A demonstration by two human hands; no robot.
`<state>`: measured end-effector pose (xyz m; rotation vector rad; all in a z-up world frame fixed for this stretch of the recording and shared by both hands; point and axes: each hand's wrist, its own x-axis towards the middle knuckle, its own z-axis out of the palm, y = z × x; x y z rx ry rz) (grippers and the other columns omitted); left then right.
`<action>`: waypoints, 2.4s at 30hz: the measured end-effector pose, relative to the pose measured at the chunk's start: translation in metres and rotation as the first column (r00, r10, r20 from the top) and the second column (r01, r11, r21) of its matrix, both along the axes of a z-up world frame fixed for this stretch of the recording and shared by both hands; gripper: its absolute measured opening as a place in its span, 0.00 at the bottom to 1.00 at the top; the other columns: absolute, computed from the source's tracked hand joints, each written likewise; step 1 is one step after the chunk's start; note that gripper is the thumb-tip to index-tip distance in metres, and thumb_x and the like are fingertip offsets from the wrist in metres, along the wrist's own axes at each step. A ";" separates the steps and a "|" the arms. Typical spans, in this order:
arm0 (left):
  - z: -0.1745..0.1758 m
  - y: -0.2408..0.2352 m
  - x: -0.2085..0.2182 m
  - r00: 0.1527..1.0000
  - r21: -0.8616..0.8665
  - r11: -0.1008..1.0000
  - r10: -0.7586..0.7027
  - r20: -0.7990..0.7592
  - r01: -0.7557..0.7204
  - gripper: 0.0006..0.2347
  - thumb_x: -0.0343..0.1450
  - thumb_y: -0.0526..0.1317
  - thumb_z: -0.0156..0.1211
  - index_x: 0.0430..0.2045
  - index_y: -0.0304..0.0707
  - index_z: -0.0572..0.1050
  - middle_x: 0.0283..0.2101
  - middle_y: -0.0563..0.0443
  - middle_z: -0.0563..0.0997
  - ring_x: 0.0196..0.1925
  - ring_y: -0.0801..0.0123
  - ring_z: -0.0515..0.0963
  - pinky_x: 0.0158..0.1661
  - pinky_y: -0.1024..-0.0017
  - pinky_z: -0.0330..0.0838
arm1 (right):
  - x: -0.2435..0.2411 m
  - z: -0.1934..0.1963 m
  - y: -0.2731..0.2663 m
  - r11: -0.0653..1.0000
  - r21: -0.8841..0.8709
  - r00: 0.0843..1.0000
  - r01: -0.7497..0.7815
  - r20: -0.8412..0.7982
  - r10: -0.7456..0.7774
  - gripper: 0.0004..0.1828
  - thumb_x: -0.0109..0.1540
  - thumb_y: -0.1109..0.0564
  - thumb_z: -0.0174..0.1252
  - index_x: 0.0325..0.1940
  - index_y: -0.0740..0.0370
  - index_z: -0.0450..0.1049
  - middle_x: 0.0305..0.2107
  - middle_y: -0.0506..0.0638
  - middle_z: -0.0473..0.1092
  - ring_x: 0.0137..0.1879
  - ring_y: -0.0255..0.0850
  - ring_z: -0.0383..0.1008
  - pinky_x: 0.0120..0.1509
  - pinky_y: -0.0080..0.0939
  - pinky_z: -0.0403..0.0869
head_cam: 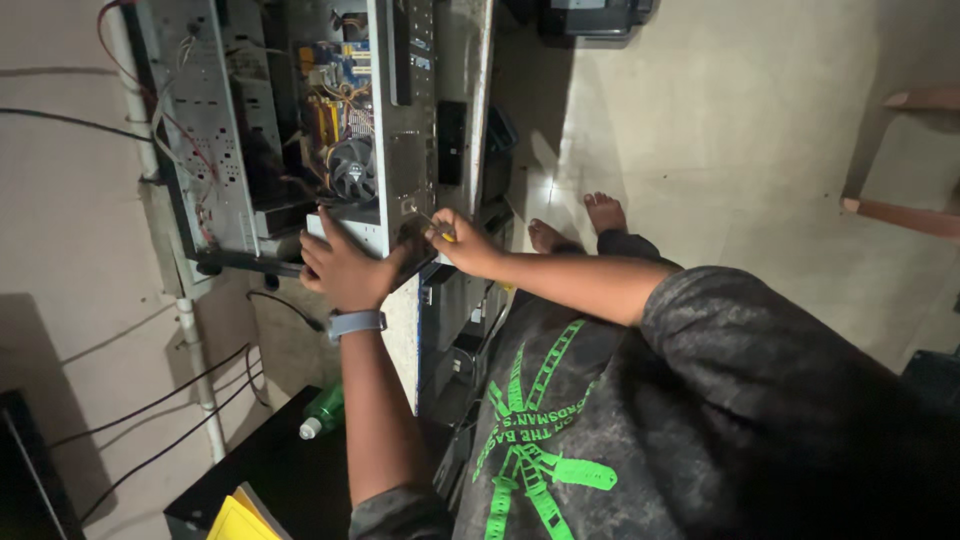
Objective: The person uses a screwdriver to remove screws from the back of a computer tower, then reaches inside to disconnect and reconnect internal cables.
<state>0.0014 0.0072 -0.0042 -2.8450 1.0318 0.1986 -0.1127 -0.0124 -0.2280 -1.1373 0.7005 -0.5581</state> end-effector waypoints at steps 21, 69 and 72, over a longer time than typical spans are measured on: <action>0.002 -0.001 -0.007 1.000 -0.006 1.000 0.014 0.027 -0.014 0.61 0.48 0.68 0.78 0.73 0.41 0.49 0.70 0.20 0.55 0.72 0.34 0.57 0.64 0.34 0.47 | -0.007 0.016 -0.007 1.000 -0.010 1.000 -0.022 -0.009 0.022 0.13 0.68 0.50 0.59 0.47 0.60 0.66 0.33 0.46 0.68 0.40 0.34 0.68 0.47 0.39 0.70; 0.017 -0.010 -0.009 0.999 -0.016 0.999 0.030 0.044 -0.029 0.56 0.45 0.64 0.83 0.68 0.40 0.61 0.65 0.16 0.60 0.66 0.23 0.61 0.62 0.40 0.58 | -0.008 0.023 -0.021 0.987 -0.104 0.992 -0.126 -0.005 0.126 0.15 0.69 0.49 0.60 0.52 0.60 0.67 0.32 0.46 0.67 0.38 0.34 0.67 0.44 0.39 0.70; 0.014 -0.010 -0.008 0.998 -0.030 0.999 0.022 0.059 -0.021 0.56 0.44 0.63 0.82 0.68 0.41 0.62 0.64 0.17 0.62 0.65 0.25 0.62 0.61 0.41 0.59 | -0.014 0.027 -0.032 0.953 -0.069 0.941 -0.296 -0.193 0.278 0.17 0.68 0.46 0.60 0.54 0.57 0.68 0.25 0.46 0.67 0.31 0.34 0.68 0.37 0.40 0.68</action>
